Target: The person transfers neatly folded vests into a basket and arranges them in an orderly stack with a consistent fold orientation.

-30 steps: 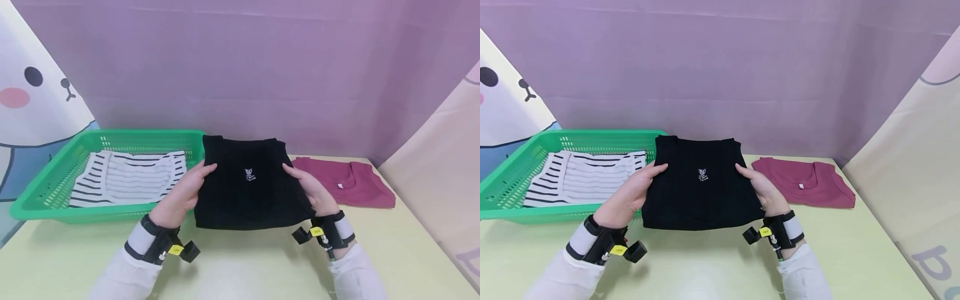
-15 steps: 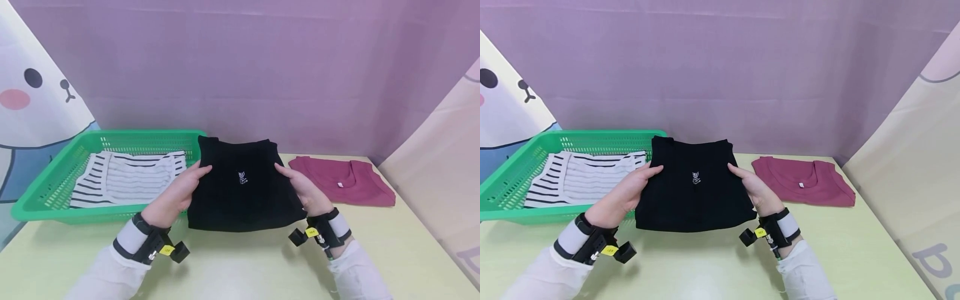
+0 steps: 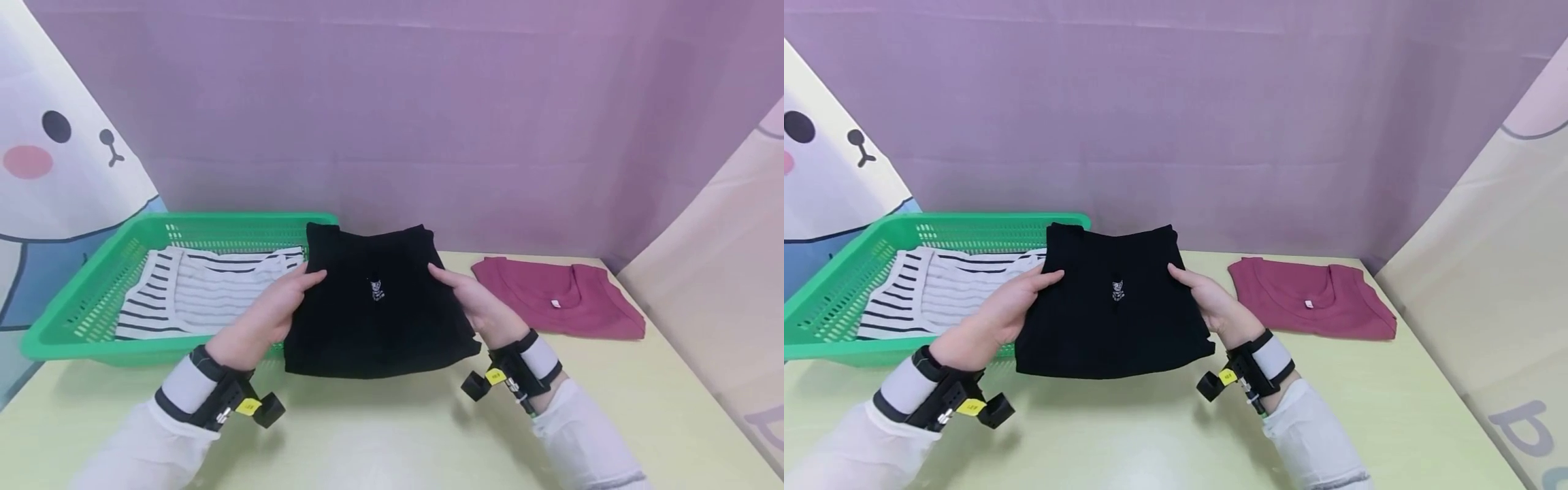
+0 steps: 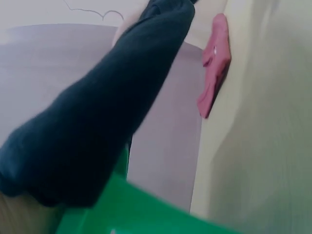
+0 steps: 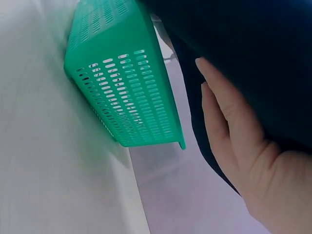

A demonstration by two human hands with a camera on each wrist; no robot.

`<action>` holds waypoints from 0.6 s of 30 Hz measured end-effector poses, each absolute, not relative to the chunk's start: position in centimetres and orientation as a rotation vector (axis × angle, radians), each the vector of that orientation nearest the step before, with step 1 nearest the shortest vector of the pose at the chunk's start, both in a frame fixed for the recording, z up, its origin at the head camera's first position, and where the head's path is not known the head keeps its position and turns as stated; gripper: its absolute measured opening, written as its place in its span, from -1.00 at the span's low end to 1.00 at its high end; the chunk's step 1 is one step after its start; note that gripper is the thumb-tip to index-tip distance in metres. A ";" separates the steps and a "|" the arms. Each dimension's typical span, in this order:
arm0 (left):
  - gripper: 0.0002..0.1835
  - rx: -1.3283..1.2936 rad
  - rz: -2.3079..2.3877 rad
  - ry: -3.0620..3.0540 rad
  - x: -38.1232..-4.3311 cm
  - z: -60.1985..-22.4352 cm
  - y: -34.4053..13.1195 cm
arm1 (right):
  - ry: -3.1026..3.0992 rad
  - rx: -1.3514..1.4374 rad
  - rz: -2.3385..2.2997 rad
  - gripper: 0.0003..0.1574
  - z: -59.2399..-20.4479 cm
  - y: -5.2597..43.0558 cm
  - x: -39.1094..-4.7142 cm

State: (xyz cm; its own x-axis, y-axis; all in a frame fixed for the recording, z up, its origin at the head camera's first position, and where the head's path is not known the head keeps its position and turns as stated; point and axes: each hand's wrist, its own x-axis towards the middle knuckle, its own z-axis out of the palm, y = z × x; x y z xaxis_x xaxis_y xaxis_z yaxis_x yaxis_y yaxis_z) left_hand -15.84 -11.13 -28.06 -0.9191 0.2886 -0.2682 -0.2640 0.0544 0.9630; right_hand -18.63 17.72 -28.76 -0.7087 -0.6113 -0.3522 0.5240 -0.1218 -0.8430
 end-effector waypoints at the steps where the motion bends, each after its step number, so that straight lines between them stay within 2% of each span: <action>1: -0.31 0.037 1.918 1.951 -15.8 -28.0 -11.4 | 1.387 -0.107 -1.910 -0.53 -28.7 17.5 -18.7; 6: -0.33 0.098 1.930 1.911 -16.2 -27.7 -12.9 | 1.342 -0.153 -1.926 -0.57 -28.4 16.2 -19.3; 11: -0.25 0.090 1.903 1.916 -16.5 -27.6 -14.4 | 1.315 -0.166 -1.944 -0.57 -28.1 15.1 -19.5; 18: -0.26 0.120 1.887 1.889 -17.1 -27.0 -16.2 | 1.399 -0.243 -1.928 -0.76 -28.2 13.6 -20.0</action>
